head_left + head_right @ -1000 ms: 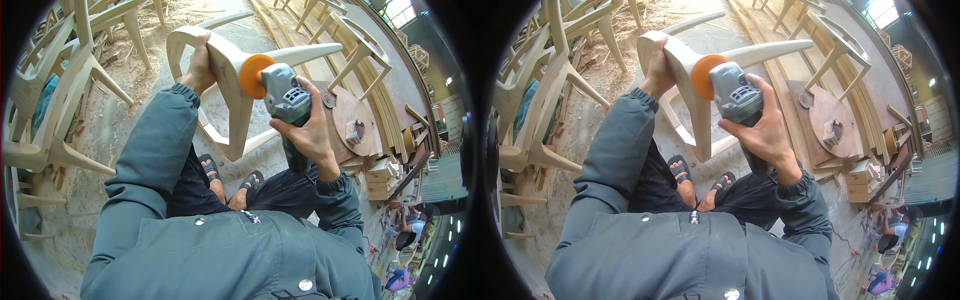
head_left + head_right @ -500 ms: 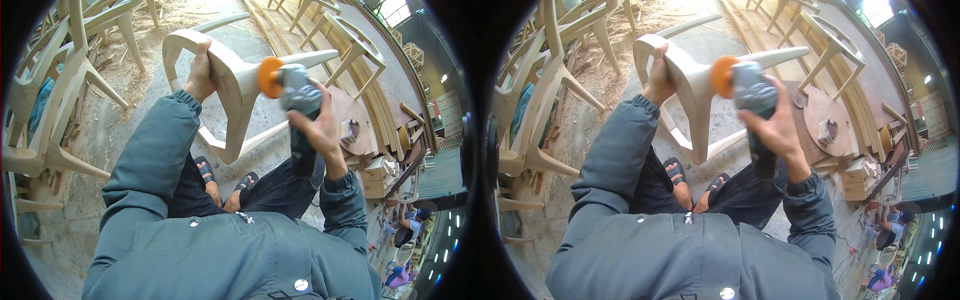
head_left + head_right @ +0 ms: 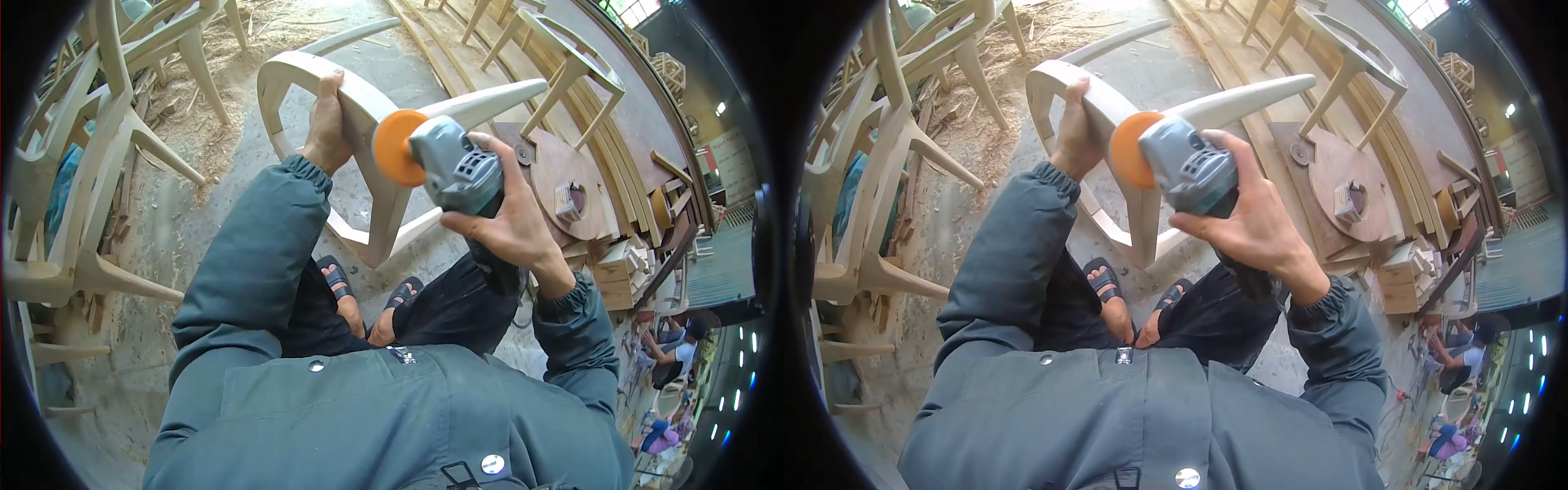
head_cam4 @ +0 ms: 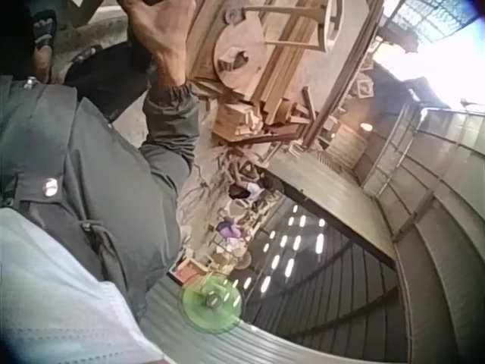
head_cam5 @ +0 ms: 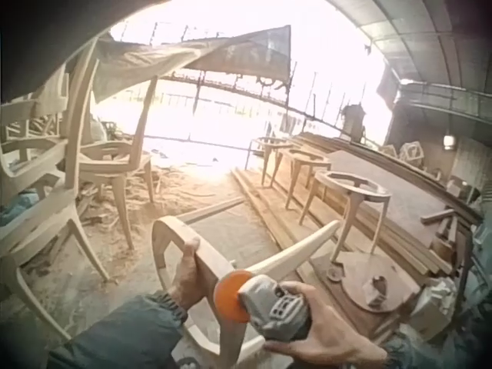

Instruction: The person sands wooden chair frames, holding and turning the pieces by hand while smoothing the surfaces with a handheld power sander.

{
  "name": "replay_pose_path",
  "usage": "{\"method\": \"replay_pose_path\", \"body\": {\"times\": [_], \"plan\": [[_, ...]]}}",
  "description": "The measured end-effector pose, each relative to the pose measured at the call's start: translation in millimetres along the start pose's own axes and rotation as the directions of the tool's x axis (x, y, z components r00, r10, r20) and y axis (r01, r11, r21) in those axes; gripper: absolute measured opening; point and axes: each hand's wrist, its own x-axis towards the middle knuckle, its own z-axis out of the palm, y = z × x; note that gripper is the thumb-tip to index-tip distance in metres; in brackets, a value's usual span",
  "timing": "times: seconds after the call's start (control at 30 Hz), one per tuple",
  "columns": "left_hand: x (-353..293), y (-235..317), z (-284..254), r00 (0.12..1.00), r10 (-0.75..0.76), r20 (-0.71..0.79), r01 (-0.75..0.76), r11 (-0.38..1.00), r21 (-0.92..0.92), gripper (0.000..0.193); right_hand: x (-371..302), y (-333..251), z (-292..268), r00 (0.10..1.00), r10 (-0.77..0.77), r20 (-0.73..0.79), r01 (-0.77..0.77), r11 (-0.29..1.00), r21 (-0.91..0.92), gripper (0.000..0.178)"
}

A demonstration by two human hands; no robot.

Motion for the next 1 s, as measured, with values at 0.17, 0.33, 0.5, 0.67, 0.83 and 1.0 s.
{"method": "replay_pose_path", "body": {"times": [0.17,0.33,0.5,0.67,0.83,1.0], "plan": [[5,-5,6,1.0,-0.004,-0.004,0.004,1.0,0.01,0.07,2,32,-31,0.946,0.279,-0.163,-0.268,0.959,0.088,0.093],[-8,-12,13,1.0,-0.001,-0.001,0.001,1.0,-0.011,0.071,-1,3,-16,0.996,0.086,-0.015,-0.087,0.995,-0.048,0.095],[-8,-13,17,1.0,0.009,0.008,-0.009,0.999,0.041,0.072,0,16,-37,0.985,0.172,-0.009,-0.172,0.985,-0.019,0.091],[-6,-18,18,0.999,0.033,0.001,-0.033,0.998,0.058,0.073,-4,6,-31,0.982,0.189,0.024,-0.189,0.982,0.01,0.091],[-13,-24,19,1.0,0.018,0.025,-0.018,1.0,0.025,0.079,10,-11,-36,0.971,0.221,0.09,-0.221,0.975,-0.015,0.093],[-13,-28,23,0.999,0.051,-0.01,-0.051,0.998,0.028,0.092,9,16,-67,0.919,0.392,-0.035,-0.389,0.919,0.068,0.088]]}}
